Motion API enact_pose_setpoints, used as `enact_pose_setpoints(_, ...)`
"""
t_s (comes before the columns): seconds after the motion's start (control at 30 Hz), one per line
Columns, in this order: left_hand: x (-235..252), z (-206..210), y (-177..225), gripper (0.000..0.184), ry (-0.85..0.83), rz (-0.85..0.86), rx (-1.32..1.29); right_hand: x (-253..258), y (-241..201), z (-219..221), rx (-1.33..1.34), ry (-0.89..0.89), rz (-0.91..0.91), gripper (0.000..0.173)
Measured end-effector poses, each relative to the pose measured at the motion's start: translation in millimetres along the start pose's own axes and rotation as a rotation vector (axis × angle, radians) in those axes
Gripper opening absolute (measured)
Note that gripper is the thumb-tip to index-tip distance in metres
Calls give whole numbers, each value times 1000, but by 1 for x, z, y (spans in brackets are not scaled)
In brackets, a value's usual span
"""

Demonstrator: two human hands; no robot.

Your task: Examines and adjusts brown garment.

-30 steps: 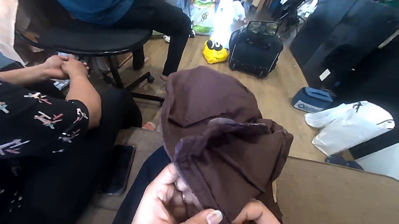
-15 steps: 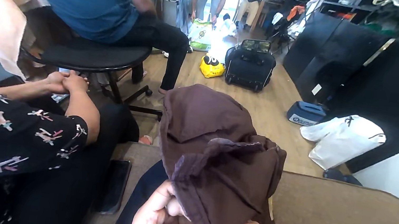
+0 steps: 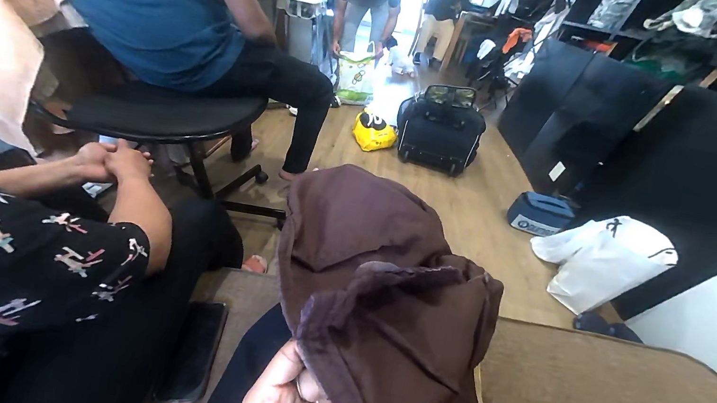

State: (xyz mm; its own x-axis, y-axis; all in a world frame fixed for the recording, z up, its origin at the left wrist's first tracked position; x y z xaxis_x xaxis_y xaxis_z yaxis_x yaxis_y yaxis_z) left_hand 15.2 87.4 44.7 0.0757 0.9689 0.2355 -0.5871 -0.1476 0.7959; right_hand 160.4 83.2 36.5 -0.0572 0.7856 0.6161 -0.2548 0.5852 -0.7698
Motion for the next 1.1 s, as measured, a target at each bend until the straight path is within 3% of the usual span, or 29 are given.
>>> enact_pose_setpoints(0.47,-1,0,-6,54,28,-19,-30,-1,0,2,18,-2,5,5)
enact_pose_setpoints(1.1,0,2,6,55,-62,64,167,2,-4,-5,-130,-47,-90,13)
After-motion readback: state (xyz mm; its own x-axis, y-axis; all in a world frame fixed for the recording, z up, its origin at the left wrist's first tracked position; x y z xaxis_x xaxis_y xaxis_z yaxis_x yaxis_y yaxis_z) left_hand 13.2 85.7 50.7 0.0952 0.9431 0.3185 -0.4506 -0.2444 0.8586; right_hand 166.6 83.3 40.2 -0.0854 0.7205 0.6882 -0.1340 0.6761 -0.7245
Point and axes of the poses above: each hand's wrist, its own x-axis towards the middle knuckle, its own z-axis out of the palm, y = z × x, the point moved 9 cm from there along x, towards the middle knuckle, and after that the axes turned 10 degrees about -z, right-handed, at the moved point
